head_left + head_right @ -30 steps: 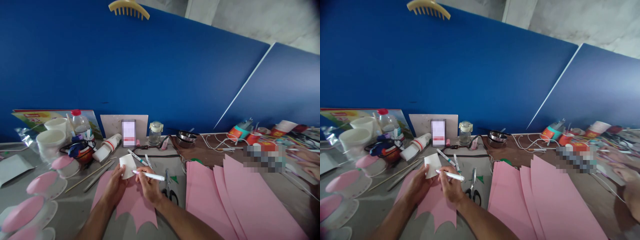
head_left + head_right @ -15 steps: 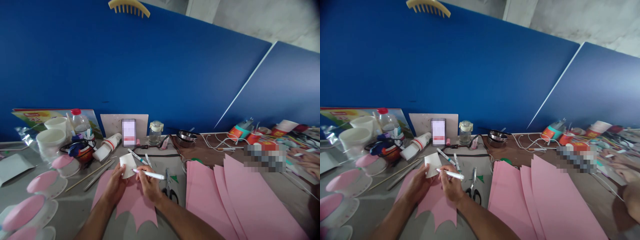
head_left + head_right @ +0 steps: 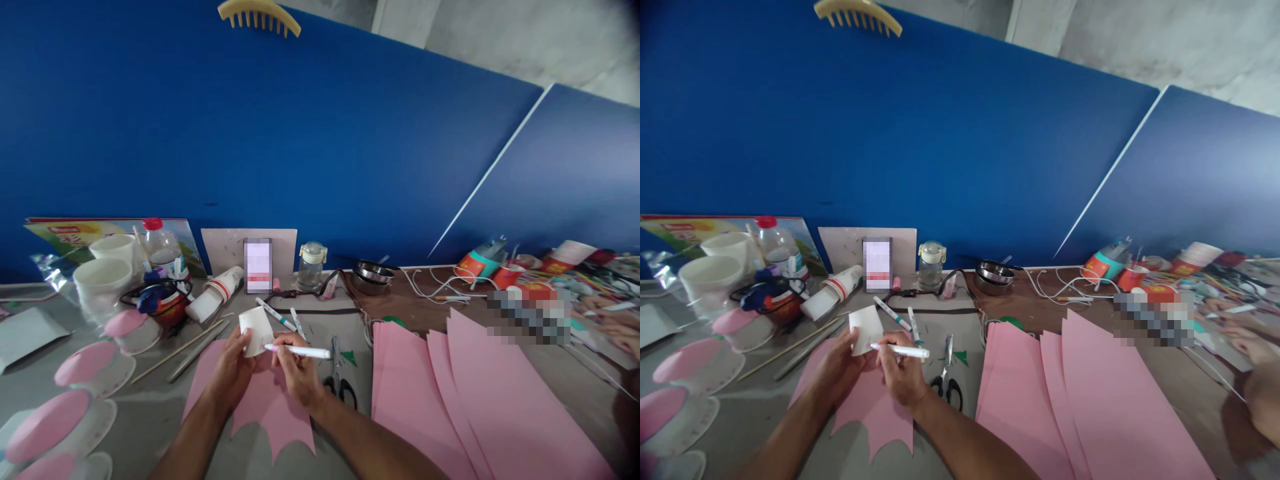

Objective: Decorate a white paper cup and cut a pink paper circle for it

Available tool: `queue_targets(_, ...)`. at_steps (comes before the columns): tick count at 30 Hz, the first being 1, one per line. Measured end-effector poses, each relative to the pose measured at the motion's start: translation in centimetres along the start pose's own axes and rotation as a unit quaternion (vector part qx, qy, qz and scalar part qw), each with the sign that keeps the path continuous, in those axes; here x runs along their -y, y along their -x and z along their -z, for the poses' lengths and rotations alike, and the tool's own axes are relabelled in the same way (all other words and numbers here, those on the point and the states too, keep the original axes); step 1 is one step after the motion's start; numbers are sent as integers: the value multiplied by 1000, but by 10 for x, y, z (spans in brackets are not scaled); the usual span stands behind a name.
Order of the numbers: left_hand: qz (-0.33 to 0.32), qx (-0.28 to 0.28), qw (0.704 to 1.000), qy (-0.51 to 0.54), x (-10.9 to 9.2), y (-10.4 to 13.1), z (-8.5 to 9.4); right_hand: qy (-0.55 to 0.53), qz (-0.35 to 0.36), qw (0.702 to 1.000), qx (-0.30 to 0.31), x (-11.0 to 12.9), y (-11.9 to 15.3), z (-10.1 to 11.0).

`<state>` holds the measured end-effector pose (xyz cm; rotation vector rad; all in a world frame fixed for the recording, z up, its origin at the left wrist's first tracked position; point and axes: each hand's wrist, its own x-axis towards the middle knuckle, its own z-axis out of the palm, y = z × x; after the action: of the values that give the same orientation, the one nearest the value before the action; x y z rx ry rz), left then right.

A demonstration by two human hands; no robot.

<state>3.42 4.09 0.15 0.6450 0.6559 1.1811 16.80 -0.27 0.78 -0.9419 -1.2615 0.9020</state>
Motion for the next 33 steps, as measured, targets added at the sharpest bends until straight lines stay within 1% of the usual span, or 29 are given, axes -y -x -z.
queue_targets(3, 4, -15, 1000, 12, 1, -2, 2, -12, -22, 999, -23, -3, -1, 0)
queue_targets(5, 6, -20, 1000, 23, 1, -3, 2, -15, -23, 999, -29, -4, -2, 0)
queue_targets(10, -1, -6, 1000, 22, 2, -3, 3, -11, -18, 999, -36, -4, -3, 0)
queue_targets(18, 2, -15, 1000, 23, 0, -2, 1, 3, -26, 999, -28, -2, -3, 0)
queue_targets(24, 3, -8, 1000, 24, -1, -1, 0, -15, -7, 1000, 2, -3, 0, -1)
queue_targets(29, 7, -19, 999, 38, 1, -3, 3, -31, -31, 998, -35, -5, -3, -1)
queue_targets(33, 11, -44, 997, 59, 2, -5, 5, -31, -28, 998, -50, -4, -6, 0)
